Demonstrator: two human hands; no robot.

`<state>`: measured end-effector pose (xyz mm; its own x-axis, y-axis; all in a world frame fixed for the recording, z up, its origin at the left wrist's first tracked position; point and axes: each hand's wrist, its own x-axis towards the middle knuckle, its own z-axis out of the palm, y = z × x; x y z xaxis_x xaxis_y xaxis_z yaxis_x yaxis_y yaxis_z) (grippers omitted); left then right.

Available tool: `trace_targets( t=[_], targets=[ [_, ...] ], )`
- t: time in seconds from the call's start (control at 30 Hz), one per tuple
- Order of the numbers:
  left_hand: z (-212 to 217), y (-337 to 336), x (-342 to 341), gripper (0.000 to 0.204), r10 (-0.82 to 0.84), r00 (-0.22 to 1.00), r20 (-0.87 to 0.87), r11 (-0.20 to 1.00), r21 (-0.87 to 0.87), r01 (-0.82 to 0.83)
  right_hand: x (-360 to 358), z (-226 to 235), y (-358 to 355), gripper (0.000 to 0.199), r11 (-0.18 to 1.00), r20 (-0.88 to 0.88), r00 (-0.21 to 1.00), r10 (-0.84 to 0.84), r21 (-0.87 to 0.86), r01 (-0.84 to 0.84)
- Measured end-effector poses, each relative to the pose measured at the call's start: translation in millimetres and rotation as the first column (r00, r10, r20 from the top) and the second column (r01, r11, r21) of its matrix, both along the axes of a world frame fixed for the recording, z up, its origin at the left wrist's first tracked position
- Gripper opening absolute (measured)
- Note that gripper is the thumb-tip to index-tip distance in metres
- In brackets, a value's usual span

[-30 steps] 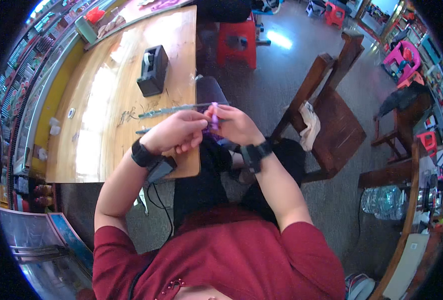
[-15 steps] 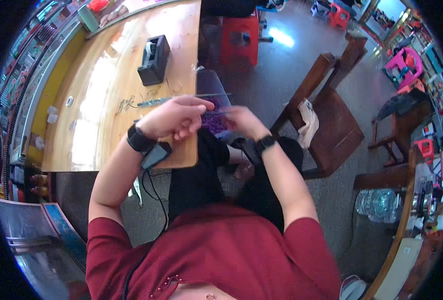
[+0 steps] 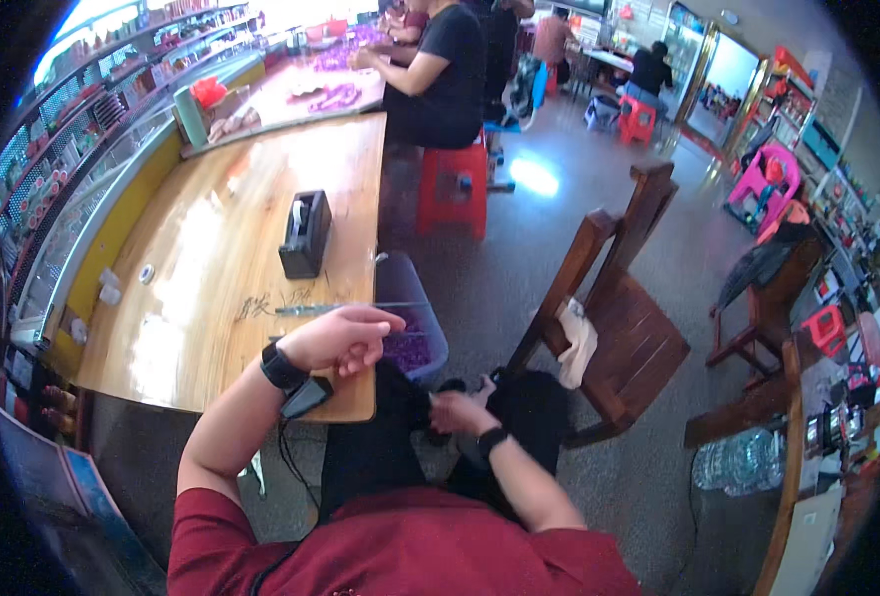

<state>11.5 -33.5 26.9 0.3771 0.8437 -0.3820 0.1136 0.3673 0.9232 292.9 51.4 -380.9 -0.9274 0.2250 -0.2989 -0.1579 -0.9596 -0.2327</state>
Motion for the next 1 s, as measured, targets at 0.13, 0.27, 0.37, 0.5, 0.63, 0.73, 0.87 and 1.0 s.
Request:
trace_targets(
  t=[0.13,0.27,0.37,0.5,0.63,0.73,0.87,1.0],
  targets=[
    [-2,-17,-19,0.041,0.073,0.997,0.032,0.996,-0.046,-0.072,-29,82,-39,0.037,0.991,0.256,0.964,0.074,0.093,-0.100],
    [-7,-4,-23,0.041,0.063,0.997,0.050,0.998,-0.020,-0.062,-33,191,-41,0.031,0.765,0.389,0.858,-0.336,0.644,0.007],
    [-1,1,-24,0.041,0.077,0.995,0.065,0.997,0.018,-0.079,-38,253,-28,0.030,0.651,0.304,0.763,-0.570,0.733,0.195],
    [5,-3,-29,0.040,0.144,0.980,0.137,0.978,0.132,-0.162,-52,322,-20,0.027,0.424,0.120,0.672,-0.731,0.851,0.309],
    [10,-7,-30,0.039,0.178,0.970,0.165,0.960,0.186,-0.208,-74,363,-15,0.026,0.205,-0.084,0.602,-0.794,0.895,0.396],
    [14,-8,-33,0.038,0.166,0.957,0.237,0.944,0.243,-0.224,-102,384,-19,0.032,0.132,-0.183,0.634,-0.752,0.900,0.416],
    [12,-7,-36,0.038,0.232,0.924,0.304,0.899,0.296,-0.323,-146,401,-20,0.049,0.144,-0.163,0.708,-0.687,0.925,0.353],
    [6,2,-43,0.029,0.288,0.871,0.398,0.841,0.329,-0.428,-179,418,-1,0.069,0.219,-0.137,0.825,-0.549,0.928,0.300]
  ],
)
